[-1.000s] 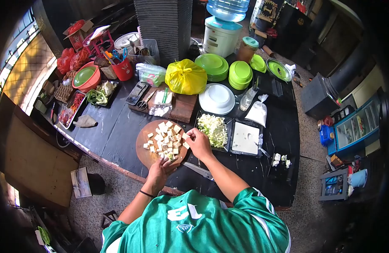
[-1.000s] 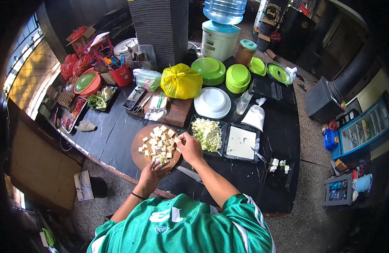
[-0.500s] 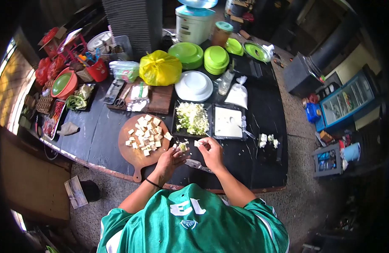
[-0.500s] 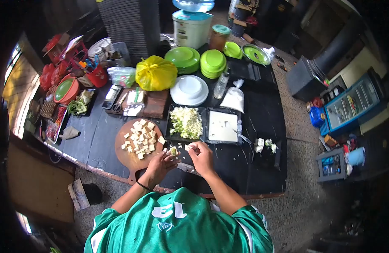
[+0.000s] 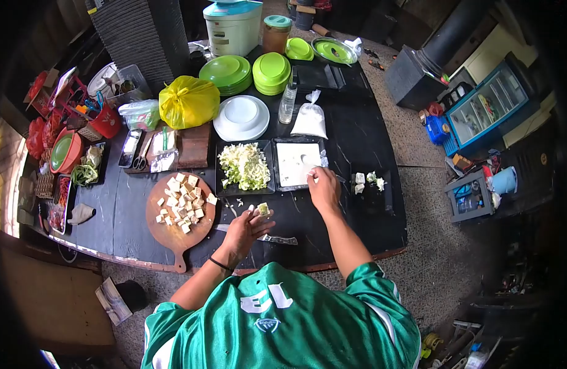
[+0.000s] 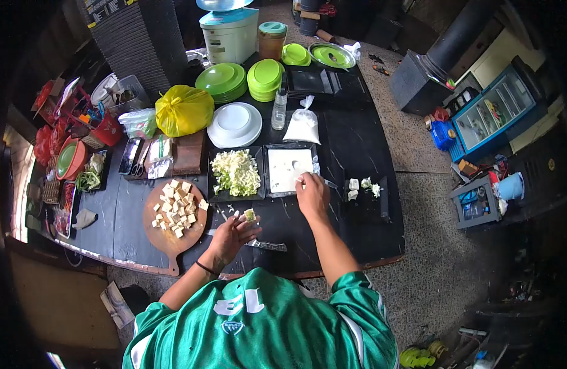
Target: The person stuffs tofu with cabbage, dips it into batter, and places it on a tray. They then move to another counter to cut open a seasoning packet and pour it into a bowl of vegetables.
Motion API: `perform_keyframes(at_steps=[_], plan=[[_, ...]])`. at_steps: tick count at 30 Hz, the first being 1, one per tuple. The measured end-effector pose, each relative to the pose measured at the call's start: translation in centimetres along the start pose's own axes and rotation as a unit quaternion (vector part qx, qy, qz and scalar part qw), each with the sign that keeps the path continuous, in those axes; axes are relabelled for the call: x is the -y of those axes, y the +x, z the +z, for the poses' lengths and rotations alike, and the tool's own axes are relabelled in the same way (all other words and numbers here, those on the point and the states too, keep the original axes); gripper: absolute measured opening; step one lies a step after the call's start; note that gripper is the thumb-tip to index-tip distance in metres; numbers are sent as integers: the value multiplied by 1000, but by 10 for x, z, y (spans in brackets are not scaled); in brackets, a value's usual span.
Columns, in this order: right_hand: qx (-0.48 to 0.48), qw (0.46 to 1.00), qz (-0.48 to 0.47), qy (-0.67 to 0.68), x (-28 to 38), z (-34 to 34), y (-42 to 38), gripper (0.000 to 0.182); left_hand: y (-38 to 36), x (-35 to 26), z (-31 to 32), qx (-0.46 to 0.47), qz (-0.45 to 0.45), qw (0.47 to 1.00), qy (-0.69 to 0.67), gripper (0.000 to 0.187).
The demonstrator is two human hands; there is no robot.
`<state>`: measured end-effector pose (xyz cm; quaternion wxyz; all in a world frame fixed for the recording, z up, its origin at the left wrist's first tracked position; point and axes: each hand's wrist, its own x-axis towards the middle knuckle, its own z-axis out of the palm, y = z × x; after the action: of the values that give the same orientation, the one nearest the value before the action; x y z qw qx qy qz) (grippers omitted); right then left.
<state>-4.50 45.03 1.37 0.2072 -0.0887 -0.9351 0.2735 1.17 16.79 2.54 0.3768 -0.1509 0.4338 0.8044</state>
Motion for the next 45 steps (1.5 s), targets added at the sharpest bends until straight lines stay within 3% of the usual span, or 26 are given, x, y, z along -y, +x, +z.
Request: perform_keyframes(at_steps=[2, 6, 11, 17, 22, 32, 34, 39, 43, 45], plan=[[21, 988, -52, -143, -16, 10, 14, 11, -2, 1, -2, -6, 9, 1000, -1, 55], [19, 962, -95, -254, -24, 35, 19, 17, -8, 2, -13, -37, 31, 998, -27, 57], [63, 969, -92, -221, -2, 51, 14, 20, -12, -1, -22, -64, 47, 995, -58, 55], [127, 990, 51, 27, 12, 61, 22, 16, -17, -4, -19, -81, 45, 994, -56, 54], [158, 984, -19, -84, 9, 51, 35, 19, -16, -3, -21, -76, 41, 995, -56, 50], [64, 984, -24, -165, 9, 52, 51, 16, -15, -1, -22, -73, 42, 995, -58, 53], [41, 970, -97, -220, 14, 56, 46, 15, -13, 0, -23, -73, 41, 995, -59, 53], [77, 960, -145, -225, 32, 62, 36, 11, -14, -2, -21, -76, 44, 994, -57, 51], [119, 983, -75, -120, 47, 49, 38, 10, -16, -3, -18, -76, 53, 994, -59, 49], [192, 978, 15, -75, 50, 47, 40, 11, -15, -2, -19, -76, 52, 994, -55, 50]])
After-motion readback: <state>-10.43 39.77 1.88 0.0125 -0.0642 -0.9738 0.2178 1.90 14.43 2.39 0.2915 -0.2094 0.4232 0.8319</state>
